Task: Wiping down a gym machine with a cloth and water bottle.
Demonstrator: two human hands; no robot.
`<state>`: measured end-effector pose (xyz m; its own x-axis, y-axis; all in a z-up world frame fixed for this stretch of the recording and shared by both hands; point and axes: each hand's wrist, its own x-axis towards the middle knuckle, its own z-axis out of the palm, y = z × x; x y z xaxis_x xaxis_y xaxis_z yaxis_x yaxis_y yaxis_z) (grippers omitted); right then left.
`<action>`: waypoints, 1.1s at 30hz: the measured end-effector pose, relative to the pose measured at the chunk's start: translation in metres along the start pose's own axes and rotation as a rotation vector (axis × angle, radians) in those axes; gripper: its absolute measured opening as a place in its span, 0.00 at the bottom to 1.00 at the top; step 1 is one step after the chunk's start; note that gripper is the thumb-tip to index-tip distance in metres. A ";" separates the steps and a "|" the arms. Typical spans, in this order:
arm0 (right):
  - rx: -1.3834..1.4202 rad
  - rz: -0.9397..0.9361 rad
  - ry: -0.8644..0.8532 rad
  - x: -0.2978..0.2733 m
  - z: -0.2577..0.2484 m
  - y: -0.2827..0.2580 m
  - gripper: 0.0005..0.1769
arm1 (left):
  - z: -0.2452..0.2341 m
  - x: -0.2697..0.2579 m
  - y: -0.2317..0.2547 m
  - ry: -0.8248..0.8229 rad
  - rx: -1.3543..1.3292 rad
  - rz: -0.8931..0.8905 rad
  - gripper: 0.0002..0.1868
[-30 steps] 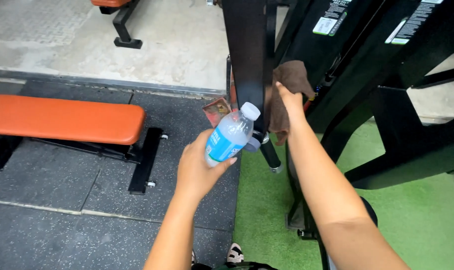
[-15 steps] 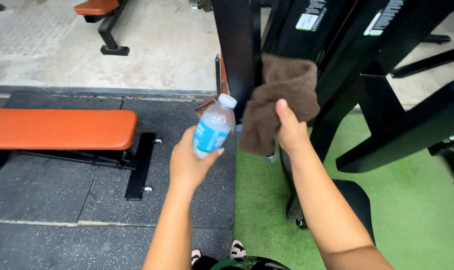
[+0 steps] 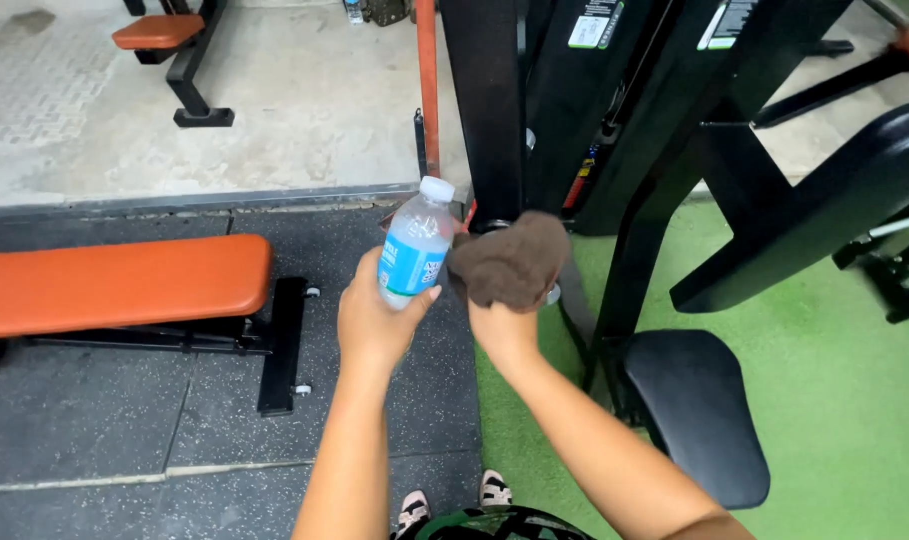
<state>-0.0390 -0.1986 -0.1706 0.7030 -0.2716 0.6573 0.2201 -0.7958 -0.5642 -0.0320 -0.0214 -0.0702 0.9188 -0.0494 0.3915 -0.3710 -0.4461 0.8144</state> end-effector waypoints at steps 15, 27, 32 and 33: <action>0.393 0.709 0.609 0.041 0.053 0.052 0.32 | -0.047 0.004 -0.022 -0.115 -0.018 0.052 0.37; 1.712 0.997 0.269 0.053 0.010 0.001 0.27 | -0.060 0.011 -0.025 -0.181 -0.047 0.069 0.35; 1.214 1.009 0.451 0.055 0.025 0.012 0.27 | -0.063 0.011 -0.026 -0.177 -0.068 0.083 0.36; 0.924 0.967 0.494 0.053 0.031 0.020 0.28 | -0.063 0.011 -0.027 -0.170 -0.060 0.088 0.37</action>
<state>0.0232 -0.2120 -0.1623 0.5663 -0.8059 -0.1727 0.2872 0.3894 -0.8752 -0.0202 0.0466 -0.0610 0.8902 -0.2385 0.3881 -0.4533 -0.3795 0.8065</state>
